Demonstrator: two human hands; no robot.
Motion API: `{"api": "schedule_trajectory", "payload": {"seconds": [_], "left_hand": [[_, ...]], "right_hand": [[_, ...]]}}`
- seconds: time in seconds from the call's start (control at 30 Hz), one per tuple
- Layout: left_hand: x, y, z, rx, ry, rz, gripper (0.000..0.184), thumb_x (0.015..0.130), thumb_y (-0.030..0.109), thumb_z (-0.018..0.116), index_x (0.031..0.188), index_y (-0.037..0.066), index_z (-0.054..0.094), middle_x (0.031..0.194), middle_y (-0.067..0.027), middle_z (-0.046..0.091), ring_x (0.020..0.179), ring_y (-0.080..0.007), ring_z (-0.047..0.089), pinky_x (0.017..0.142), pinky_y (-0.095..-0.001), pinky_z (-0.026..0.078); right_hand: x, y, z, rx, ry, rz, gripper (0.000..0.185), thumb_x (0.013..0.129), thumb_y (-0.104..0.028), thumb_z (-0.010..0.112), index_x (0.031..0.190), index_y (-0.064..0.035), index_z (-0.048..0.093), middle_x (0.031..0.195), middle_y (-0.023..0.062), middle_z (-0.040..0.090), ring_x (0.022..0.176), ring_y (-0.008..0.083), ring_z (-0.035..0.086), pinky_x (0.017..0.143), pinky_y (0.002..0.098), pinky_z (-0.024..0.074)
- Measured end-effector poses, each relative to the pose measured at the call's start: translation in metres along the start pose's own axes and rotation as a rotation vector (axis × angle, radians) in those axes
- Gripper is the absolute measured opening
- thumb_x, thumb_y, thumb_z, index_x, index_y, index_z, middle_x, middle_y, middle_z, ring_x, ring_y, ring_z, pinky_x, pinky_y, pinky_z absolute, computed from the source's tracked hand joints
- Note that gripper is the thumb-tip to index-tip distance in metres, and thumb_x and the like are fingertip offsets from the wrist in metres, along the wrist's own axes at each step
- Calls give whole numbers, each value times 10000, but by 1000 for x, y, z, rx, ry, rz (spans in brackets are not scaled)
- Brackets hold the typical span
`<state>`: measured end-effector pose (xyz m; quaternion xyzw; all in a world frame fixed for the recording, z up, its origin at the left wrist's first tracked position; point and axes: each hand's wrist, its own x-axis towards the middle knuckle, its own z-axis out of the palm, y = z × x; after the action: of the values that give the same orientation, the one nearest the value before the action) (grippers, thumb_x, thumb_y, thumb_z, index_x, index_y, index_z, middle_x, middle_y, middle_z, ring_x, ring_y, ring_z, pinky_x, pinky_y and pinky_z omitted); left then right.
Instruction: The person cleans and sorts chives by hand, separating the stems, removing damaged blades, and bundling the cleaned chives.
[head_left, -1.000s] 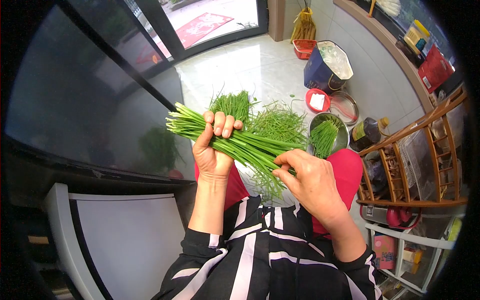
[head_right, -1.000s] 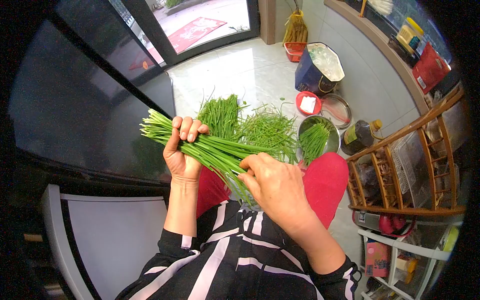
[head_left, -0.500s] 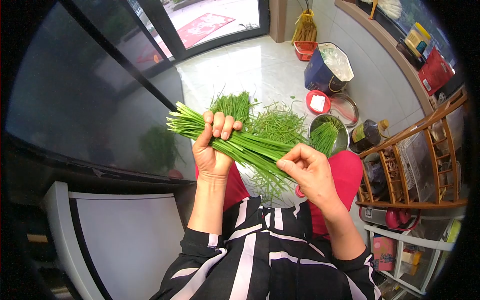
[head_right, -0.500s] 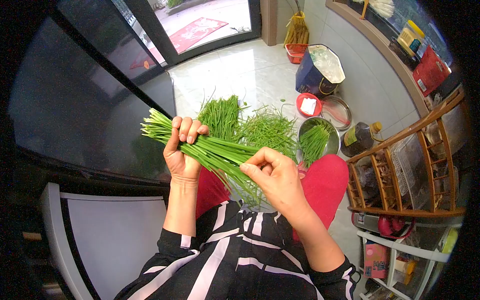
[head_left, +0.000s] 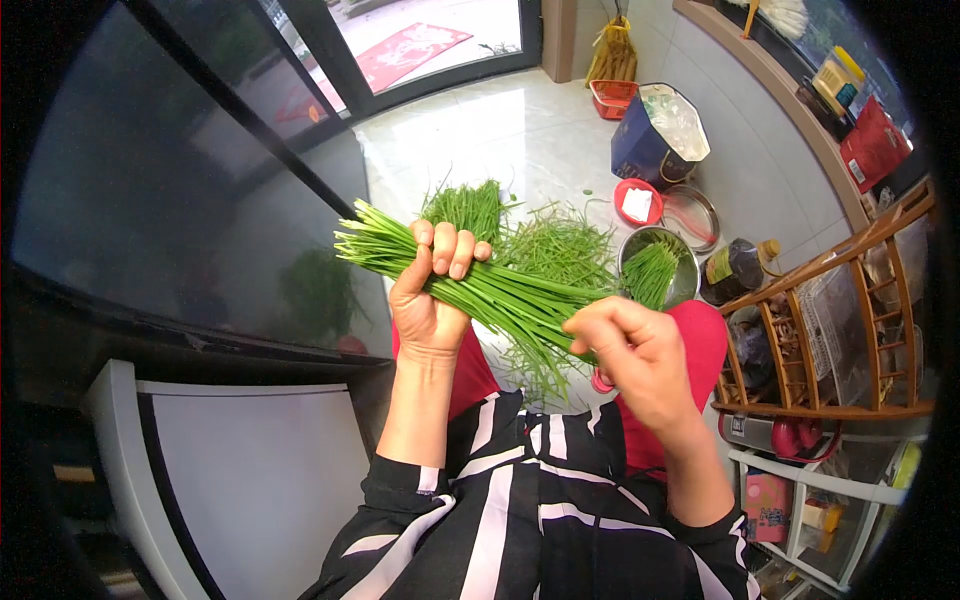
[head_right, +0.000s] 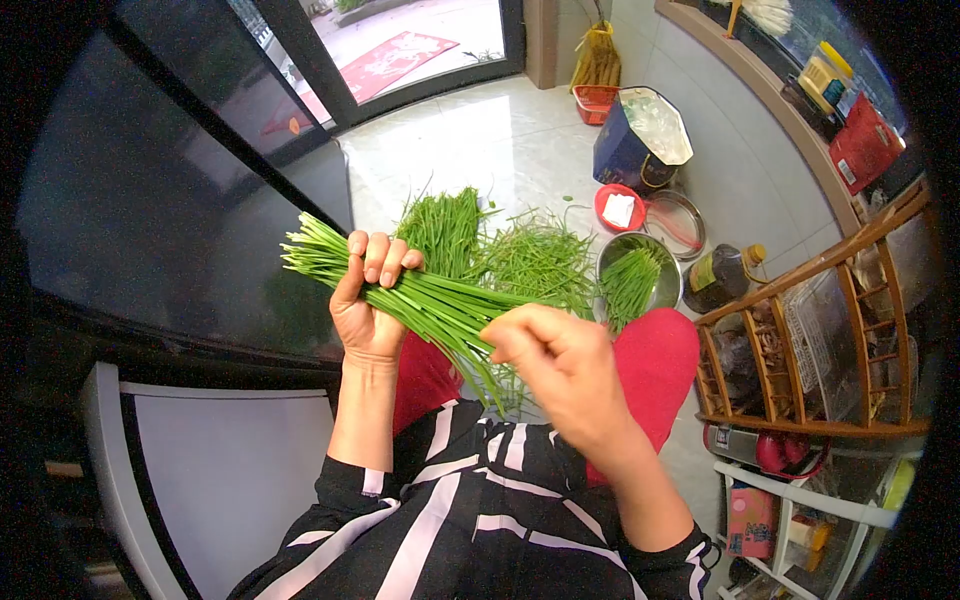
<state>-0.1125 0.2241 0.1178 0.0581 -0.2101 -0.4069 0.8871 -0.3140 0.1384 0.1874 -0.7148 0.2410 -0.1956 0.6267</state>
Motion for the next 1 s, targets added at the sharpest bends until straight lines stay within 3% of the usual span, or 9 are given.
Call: {"api": "schedule_trajectory", "payload": {"seconds": [0.03,0.07,0.17,0.37,0.67,0.8,0.87,0.9,1.0], "left_hand": [[0,-2,1,-1,0,-1,155,883,105,615,881,106,461,686,10,364,660,-132,384,820,-339,370],[0,-3,3,12,-7,-5,149,885,108,614,886,106,464,688,10,367,662,-132,386,822,-342,369],[-1,-5,6,46,-22,-8,140,889,117,611,897,107,471,691,12,372,667,-133,390,825,-347,368],[-3,-7,8,90,-46,-14,132,897,131,604,915,107,476,693,9,376,676,-138,399,832,-358,369],[-4,-12,7,76,6,-15,131,898,132,601,908,103,473,697,6,375,679,-140,400,831,-353,375],[-4,-9,-8,-20,89,5,103,906,113,584,904,84,485,703,-5,383,682,-146,400,843,-352,387],[-4,-2,-17,-99,207,56,74,907,83,571,887,65,503,708,-14,393,688,-155,410,866,-363,401],[-4,2,-21,-128,236,76,67,899,59,569,867,46,512,715,-25,403,692,-162,413,878,-365,410],[-4,14,-36,-168,303,129,78,886,52,578,858,38,507,720,-29,406,694,-165,409,872,-359,410]], "right_hand": [[-1,-3,3,-202,-16,-36,142,859,-149,625,873,-9,649,743,57,626,587,133,568,551,294,453],[0,-4,7,-202,-14,-36,142,859,-149,625,873,-9,649,743,57,626,587,133,568,551,294,453],[2,-4,18,-558,37,-210,108,798,-166,672,835,-65,659,790,92,634,641,268,621,581,376,477],[8,9,29,-661,113,-327,97,799,-156,670,793,-66,635,744,89,607,669,271,629,597,385,482],[16,19,34,-659,182,-291,67,866,-99,572,867,-42,538,815,149,576,737,332,605,635,432,471],[23,31,25,-534,312,-393,85,911,-109,541,888,-28,533,777,108,559,710,245,587,629,361,460],[19,22,11,-73,293,-158,120,950,-126,515,908,-15,532,759,34,519,692,120,498,625,273,420],[16,17,3,-7,268,-150,133,966,-131,503,928,-7,534,770,-8,482,706,63,415,626,217,375],[6,17,-20,-86,181,-198,130,955,-115,510,930,-1,566,760,9,519,692,59,460,623,220,394]]}}
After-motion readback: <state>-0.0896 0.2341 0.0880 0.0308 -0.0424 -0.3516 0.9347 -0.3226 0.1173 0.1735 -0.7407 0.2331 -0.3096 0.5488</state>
